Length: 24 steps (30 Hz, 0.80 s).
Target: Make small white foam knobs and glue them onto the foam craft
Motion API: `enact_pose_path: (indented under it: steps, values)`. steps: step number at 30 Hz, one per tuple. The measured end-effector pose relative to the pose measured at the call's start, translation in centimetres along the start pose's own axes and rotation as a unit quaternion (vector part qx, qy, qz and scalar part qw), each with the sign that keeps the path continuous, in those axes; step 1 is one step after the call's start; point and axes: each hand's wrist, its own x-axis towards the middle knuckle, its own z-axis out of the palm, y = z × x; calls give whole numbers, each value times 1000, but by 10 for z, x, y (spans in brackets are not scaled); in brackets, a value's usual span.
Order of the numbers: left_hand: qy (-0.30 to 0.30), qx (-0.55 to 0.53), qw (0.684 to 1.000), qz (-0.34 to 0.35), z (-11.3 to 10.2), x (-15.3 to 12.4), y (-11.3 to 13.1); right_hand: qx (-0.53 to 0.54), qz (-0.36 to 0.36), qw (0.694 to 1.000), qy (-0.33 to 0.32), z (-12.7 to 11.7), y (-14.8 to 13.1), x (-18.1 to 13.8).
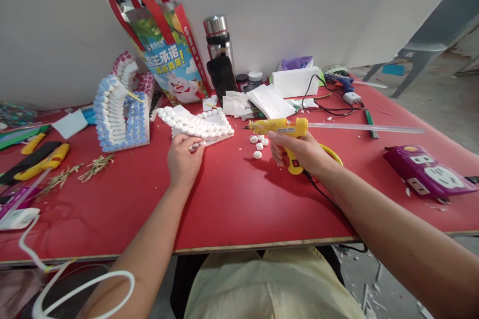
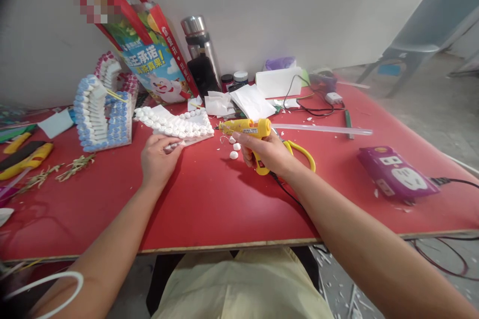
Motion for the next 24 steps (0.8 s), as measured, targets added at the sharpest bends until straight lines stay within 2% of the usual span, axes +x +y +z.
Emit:
enact_pose_path:
  steps: [4, 7, 12, 15, 18, 21, 24]
  values:
    - [-16, 25, 1000, 1, 0, -4, 7, 3, 6, 1000, 2, 0, -1, -1]
    - [-40, 69, 996, 39, 1, -10, 15, 8, 4, 1000, 12, -2, -4, -1]
    - [-78, 95, 987, 99, 0, -19, 30, 2, 31, 994, 106, -18, -14, 0]
    - [-93, 100, 983, 120, -2, -20, 37, -45, 77, 984, 152, -42, -19, -6]
    - [-103, 100, 981, 130, -3, -21, 43, -137, 110, 969, 172, -75, -19, -20]
    - [-113, 86, 979, 146, -1, -22, 50, -206, 120, 947, 216, -105, -15, -34]
    - [-114, 80, 978, 157, 2, -24, 58, -243, 115, 921, 281, -121, -6, -40]
